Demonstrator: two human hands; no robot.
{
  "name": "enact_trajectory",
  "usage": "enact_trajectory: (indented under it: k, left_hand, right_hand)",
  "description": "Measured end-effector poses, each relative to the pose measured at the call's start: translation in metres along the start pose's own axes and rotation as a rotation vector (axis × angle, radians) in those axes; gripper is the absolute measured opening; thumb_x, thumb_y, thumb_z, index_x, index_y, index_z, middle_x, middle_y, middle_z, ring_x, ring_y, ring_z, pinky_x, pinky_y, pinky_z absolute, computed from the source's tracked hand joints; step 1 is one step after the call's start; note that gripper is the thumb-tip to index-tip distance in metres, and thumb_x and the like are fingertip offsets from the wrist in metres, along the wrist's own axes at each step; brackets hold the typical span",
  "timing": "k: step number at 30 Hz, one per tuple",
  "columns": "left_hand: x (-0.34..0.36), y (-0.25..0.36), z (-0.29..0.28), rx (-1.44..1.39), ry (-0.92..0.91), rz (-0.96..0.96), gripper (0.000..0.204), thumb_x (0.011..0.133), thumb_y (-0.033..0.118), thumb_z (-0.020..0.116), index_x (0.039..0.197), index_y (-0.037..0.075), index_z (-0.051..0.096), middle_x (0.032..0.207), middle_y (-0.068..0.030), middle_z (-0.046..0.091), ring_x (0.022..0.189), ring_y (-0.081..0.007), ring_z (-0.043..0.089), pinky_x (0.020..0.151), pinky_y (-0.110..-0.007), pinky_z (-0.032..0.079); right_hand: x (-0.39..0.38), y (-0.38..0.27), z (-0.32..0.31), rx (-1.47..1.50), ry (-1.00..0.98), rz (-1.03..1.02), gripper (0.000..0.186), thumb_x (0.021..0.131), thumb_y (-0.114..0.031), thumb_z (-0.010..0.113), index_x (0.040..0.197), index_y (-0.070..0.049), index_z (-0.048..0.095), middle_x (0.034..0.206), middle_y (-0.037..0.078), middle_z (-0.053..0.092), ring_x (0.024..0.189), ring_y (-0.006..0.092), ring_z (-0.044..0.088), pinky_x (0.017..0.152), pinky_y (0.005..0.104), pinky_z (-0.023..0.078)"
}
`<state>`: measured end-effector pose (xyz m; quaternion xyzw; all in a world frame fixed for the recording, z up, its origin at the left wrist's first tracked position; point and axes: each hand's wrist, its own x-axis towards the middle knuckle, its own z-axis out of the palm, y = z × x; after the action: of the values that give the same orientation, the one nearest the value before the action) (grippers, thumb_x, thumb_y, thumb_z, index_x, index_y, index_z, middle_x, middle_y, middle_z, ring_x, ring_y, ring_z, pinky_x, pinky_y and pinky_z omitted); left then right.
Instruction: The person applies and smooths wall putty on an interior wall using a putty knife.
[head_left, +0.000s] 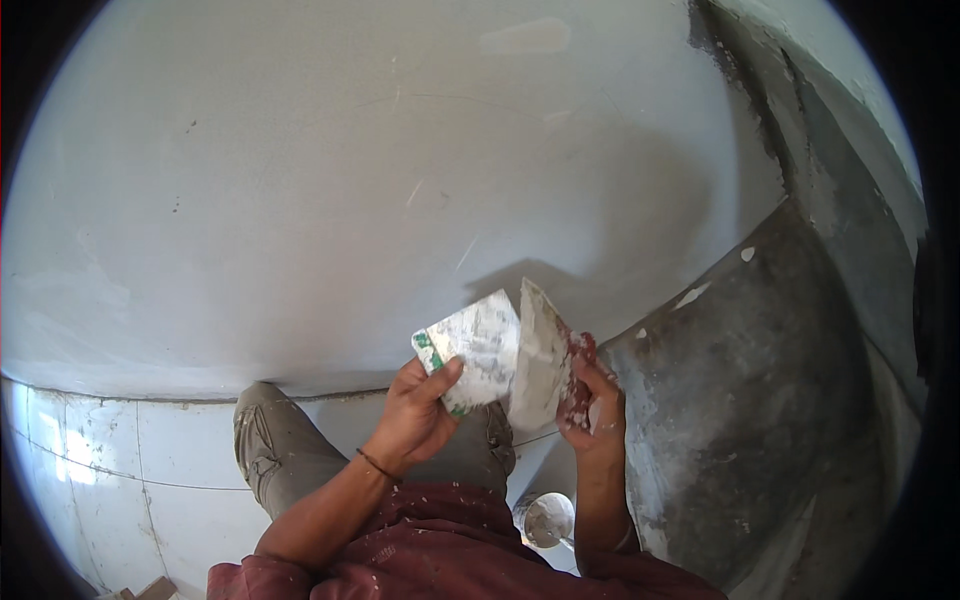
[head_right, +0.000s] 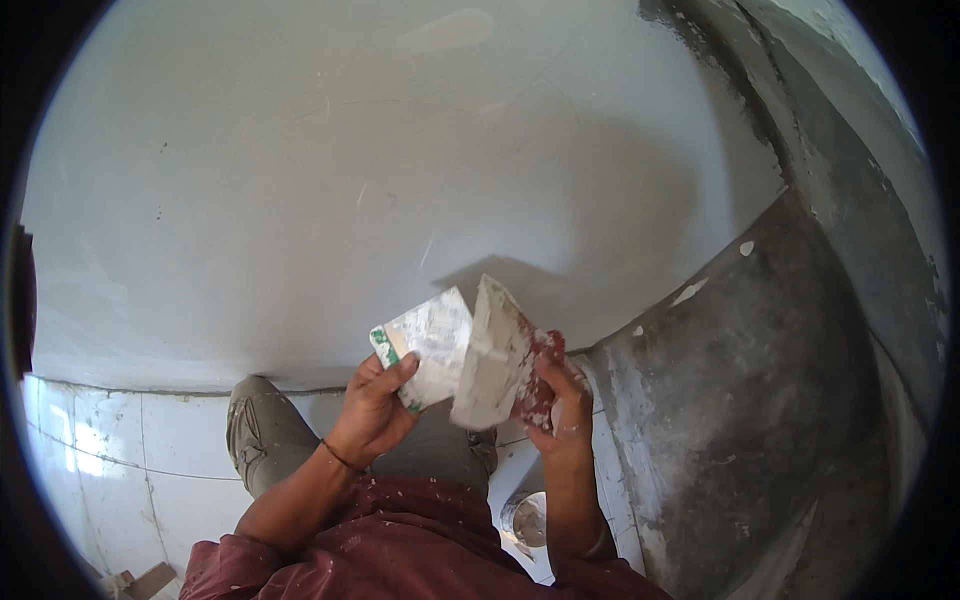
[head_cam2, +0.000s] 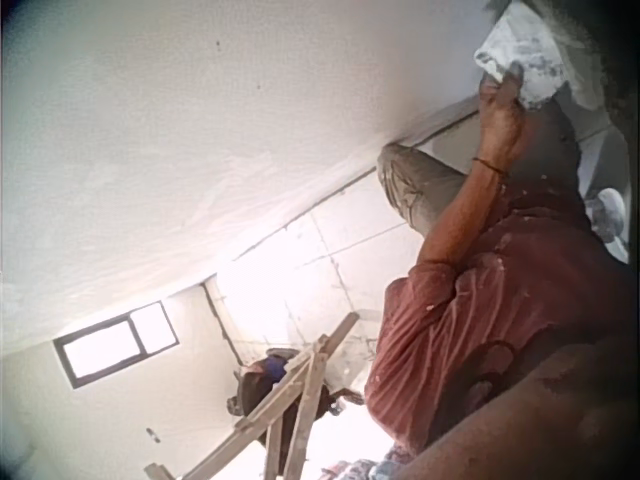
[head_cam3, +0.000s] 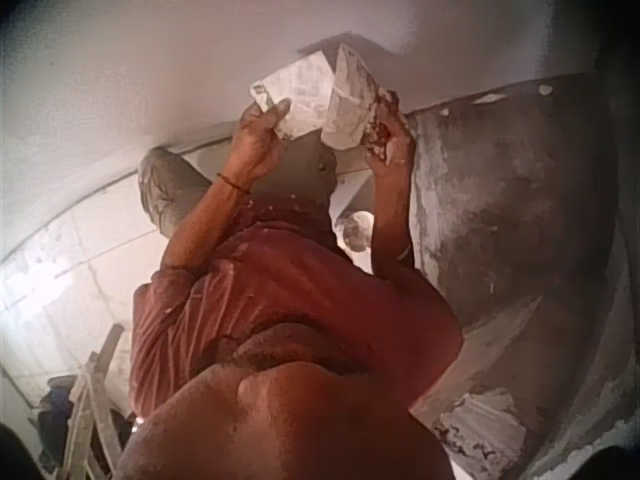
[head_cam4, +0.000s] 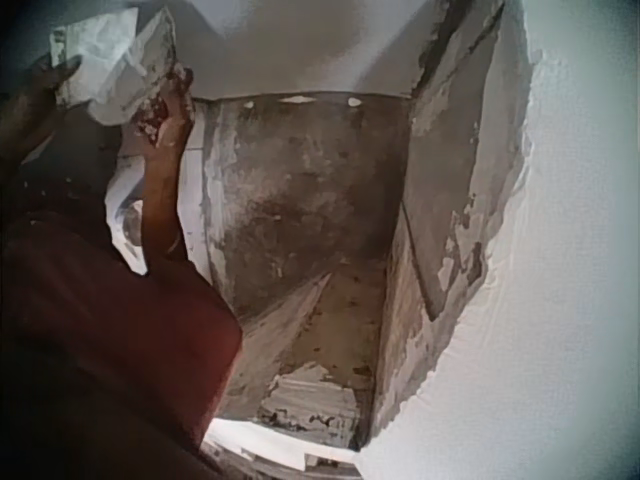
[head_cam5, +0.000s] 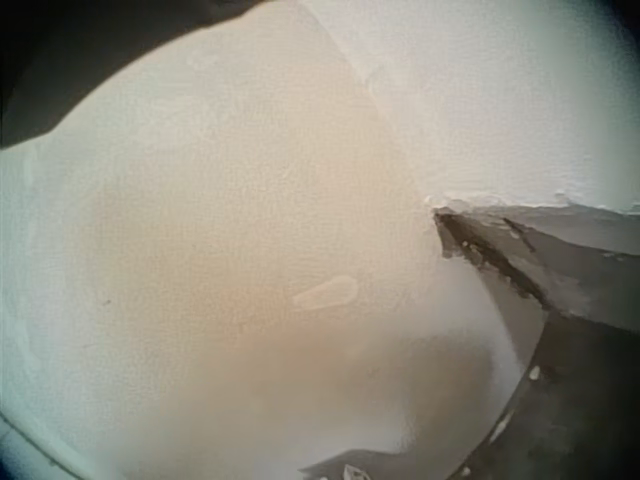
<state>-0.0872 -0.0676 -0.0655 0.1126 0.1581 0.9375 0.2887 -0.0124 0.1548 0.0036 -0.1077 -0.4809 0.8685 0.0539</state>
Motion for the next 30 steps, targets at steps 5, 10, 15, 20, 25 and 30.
enact_trajectory:
  k: [5,10,15,20,25,30]
  left_hand:
    - [-0.043,0.010,0.011,-0.034,-0.052,-0.081,0.040,0.104,0.012,0.057,0.141,0.000,0.049,0.136,-0.0139,0.062,0.125,-0.0266,0.062,0.107,-0.048,0.052]
    - [-0.052,0.010,0.010,-0.060,0.125,0.044,0.042,0.102,0.015,0.062,0.140,0.002,0.051,0.133,-0.0110,0.064,0.122,-0.0265,0.065,0.107,-0.046,0.051]
    - [-0.050,-0.002,0.020,-0.003,0.201,0.139,0.034,0.101,0.011,0.062,0.133,0.004,0.058,0.127,-0.0100,0.068,0.115,-0.0243,0.068,0.102,-0.043,0.054]
    - [-0.040,-0.010,0.036,-0.008,0.155,0.239,0.030,0.101,0.008,0.061,0.131,0.003,0.061,0.126,-0.0112,0.068,0.116,-0.0242,0.068,0.103,-0.043,0.055]
    - [-0.027,-0.009,0.041,-0.035,0.103,0.239,0.031,0.102,0.006,0.059,0.133,0.002,0.059,0.128,-0.0118,0.068,0.118,-0.0244,0.067,0.104,-0.043,0.054]
    - [-0.017,-0.008,0.040,-0.033,0.079,0.223,0.035,0.101,0.006,0.059,0.136,0.001,0.057,0.132,-0.0123,0.066,0.120,-0.0250,0.066,0.104,-0.042,0.054]
  right_hand:
    - [0.026,0.003,-0.010,0.022,0.075,-0.131,0.042,0.097,-0.015,0.063,0.137,-0.004,0.055,0.120,0.010,0.068,0.099,0.0208,0.070,0.076,0.0361,0.060]
    - [0.021,0.010,0.006,0.003,0.093,-0.398,0.054,0.095,-0.013,0.067,0.144,-0.006,0.048,0.131,0.013,0.061,0.113,0.0274,0.065,0.087,0.0434,0.059]
    - [-0.003,0.009,0.036,0.003,0.044,-0.632,0.064,0.088,0.008,0.063,0.147,-0.001,0.041,0.139,0.016,0.055,0.126,0.0300,0.057,0.106,0.0495,0.049]
    - [-0.011,0.016,0.043,-0.070,0.003,-0.821,0.065,0.086,0.012,0.061,0.147,0.001,0.042,0.140,0.016,0.054,0.129,0.0279,0.055,0.111,0.0489,0.043]
    - [-0.013,0.021,0.035,-0.362,-0.149,-0.958,0.056,0.087,0.014,0.064,0.139,0.003,0.047,0.131,0.015,0.060,0.119,0.0216,0.059,0.102,0.0390,0.048]
    - [-0.018,0.022,0.040,-0.515,-0.042,-0.963,0.035,0.088,0.013,0.065,0.121,0.004,0.060,0.121,0.013,0.065,0.110,0.0185,0.063,0.094,0.0325,0.051]
